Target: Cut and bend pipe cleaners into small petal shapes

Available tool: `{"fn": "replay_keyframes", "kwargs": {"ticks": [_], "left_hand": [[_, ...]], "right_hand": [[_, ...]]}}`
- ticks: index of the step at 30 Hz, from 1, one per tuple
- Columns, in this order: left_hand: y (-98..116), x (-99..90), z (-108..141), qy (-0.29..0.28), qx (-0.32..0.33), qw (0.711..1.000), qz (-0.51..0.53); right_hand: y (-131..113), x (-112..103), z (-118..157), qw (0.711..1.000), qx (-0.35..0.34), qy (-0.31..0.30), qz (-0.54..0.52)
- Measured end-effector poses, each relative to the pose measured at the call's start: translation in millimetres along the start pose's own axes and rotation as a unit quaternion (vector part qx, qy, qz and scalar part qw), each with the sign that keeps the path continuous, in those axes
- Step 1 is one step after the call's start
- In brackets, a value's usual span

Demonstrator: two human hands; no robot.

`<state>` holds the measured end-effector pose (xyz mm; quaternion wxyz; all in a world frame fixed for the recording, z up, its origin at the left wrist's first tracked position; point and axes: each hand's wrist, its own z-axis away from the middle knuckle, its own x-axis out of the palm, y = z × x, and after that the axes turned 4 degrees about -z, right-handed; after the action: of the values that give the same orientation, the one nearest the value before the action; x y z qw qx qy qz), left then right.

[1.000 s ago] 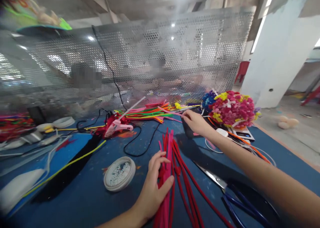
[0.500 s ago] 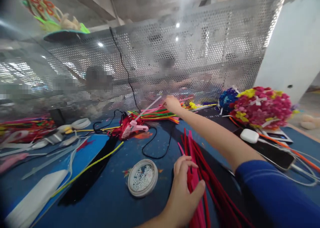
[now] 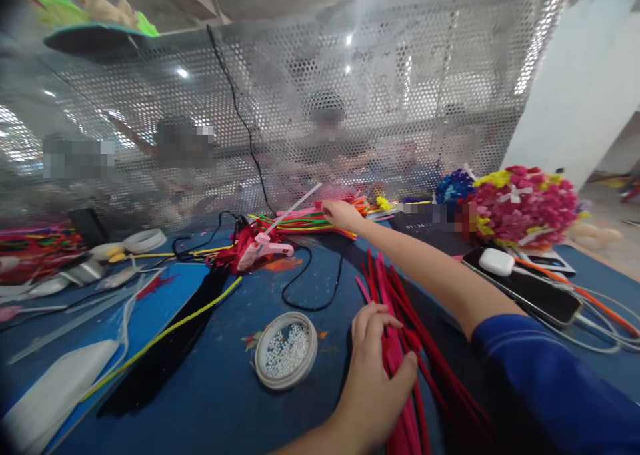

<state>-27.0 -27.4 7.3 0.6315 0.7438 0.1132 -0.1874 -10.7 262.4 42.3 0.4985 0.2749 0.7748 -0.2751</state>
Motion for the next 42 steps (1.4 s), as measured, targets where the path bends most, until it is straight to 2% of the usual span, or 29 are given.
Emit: {"fn": "replay_keyframes", "kwargs": {"ticks": [5, 8, 17, 24, 31, 37, 42], "left_hand": [[-1, 0.0, -2, 0.001, 0.006, 1.0, -0.013], [-1, 0.3, -3, 0.002, 0.009, 1.0, -0.024], [1, -0.9, -4, -0.006, 0.004, 0.999, -0.036], [0, -1.6, -3, -0.009, 0.003, 0.999, -0.037], [-2, -0.6, -3, -0.005, 0.013, 0.999, -0.038], [-1, -0.2, -3, -0.003, 0.013, 0.999, -0.039], [-4, 1.5, -3, 0.0, 0.014, 0.999, -0.046]], "right_hand": [[13, 6, 47, 0.999, -0.005, -0.027, 0.03], [18, 10, 59, 0.999, 0.002, -0.029, 0.044], [25, 10, 51, 0.998, 0.023, -0.006, 0.055], [17, 14, 52, 0.999, 0.003, -0.016, 0.05], [26, 14, 48, 0.999, 0.01, -0.03, 0.037], [25, 20, 44, 0.998, 0.058, -0.04, -0.004], [34, 26, 37, 0.988, 0.108, -0.072, -0.083]]}}
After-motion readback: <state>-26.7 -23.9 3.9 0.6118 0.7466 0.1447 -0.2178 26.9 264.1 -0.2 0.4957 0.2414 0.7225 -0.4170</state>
